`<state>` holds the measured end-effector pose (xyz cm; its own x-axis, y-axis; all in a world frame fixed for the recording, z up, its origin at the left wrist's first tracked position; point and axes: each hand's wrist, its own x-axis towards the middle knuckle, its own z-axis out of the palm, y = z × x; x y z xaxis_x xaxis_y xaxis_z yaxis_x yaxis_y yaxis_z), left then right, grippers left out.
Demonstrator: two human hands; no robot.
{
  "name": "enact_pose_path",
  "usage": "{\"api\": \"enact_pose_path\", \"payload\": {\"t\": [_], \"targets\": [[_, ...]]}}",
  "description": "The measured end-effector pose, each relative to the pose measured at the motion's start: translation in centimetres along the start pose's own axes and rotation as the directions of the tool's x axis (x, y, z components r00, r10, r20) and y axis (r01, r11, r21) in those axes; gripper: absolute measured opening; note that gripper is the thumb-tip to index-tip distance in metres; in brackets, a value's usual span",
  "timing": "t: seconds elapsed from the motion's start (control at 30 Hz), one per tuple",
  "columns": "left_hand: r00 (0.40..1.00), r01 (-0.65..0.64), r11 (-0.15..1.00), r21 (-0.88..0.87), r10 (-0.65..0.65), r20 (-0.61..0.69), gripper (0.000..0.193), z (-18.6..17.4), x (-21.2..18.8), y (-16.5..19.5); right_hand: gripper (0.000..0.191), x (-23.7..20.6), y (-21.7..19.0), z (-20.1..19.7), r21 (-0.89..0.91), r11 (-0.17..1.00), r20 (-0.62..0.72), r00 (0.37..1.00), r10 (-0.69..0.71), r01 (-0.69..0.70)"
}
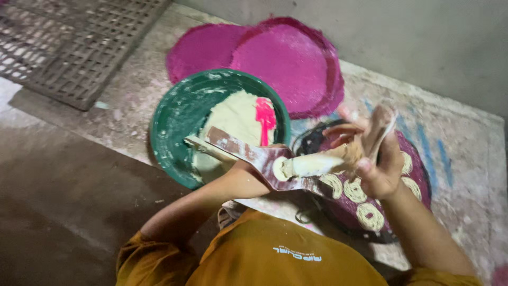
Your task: The person assembles a steamer by placing pink mats with pre-formed noodle spirals into woven trays and stacking them. They then use a dough extruder to press fresh dough into spiral shapes onto a new pink mat, repeatedly loading dough and extruding until the mat is filled.
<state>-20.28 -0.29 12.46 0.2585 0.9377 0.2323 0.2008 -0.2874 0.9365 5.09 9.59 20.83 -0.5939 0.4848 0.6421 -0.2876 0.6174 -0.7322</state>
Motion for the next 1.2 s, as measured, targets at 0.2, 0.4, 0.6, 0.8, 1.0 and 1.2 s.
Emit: {"api": "enact_pose_path", "payload": {"t": [0.2, 0.4, 0.6, 0.8, 1.0, 1.2], "targets": [[0.94, 0.115, 0.847, 0.519, -0.262, 0.22, 0.045, 6.2, 4.0, 4.6, 0.061, -6.3, -2.1, -2.5, -0.439, 0.813, 0.318, 0.913, -0.257, 0.382], [0.886, 0.106, 0.908, 0.405, -0.271, 0.376, 0.053, 11.5, 7.6, 3.1, 0.072, -11.9, -2.3, -3.9, -0.53, 0.845, 0.052, 0.992, 0.115, -0.071], [0.958, -0.007, 0.925, 0.381, -0.104, 0.269, 0.058, 13.8, 11.6, 2.7, 0.094, -17.3, -1.9, -12.7, 0.342, 0.412, 0.461, 0.533, 0.71, -0.845], [0.904, 0.158, 0.851, 0.5, 0.079, -0.419, 0.091, 18.6, 7.1, -4.7, 0.082, -23.8, -1.6, -14.4, 0.436, 0.614, 0.176, 0.732, 0.659, -0.658], [0.935, 0.124, 0.975, -0.185, -0.177, -0.309, 0.079, 26.6, 0.3, -12.9, 0.073, -26.8, -3.2, -18.2, 0.281, 0.783, -0.218, 0.758, 0.615, -0.555], [0.855, 0.481, 0.876, 0.034, -0.46, -0.24, 0.067, 18.4, 5.7, -21.0, 0.069, -28.8, -4.1, -17.9, 0.386, 0.757, -0.332, 0.686, 0.647, -0.527]]}}
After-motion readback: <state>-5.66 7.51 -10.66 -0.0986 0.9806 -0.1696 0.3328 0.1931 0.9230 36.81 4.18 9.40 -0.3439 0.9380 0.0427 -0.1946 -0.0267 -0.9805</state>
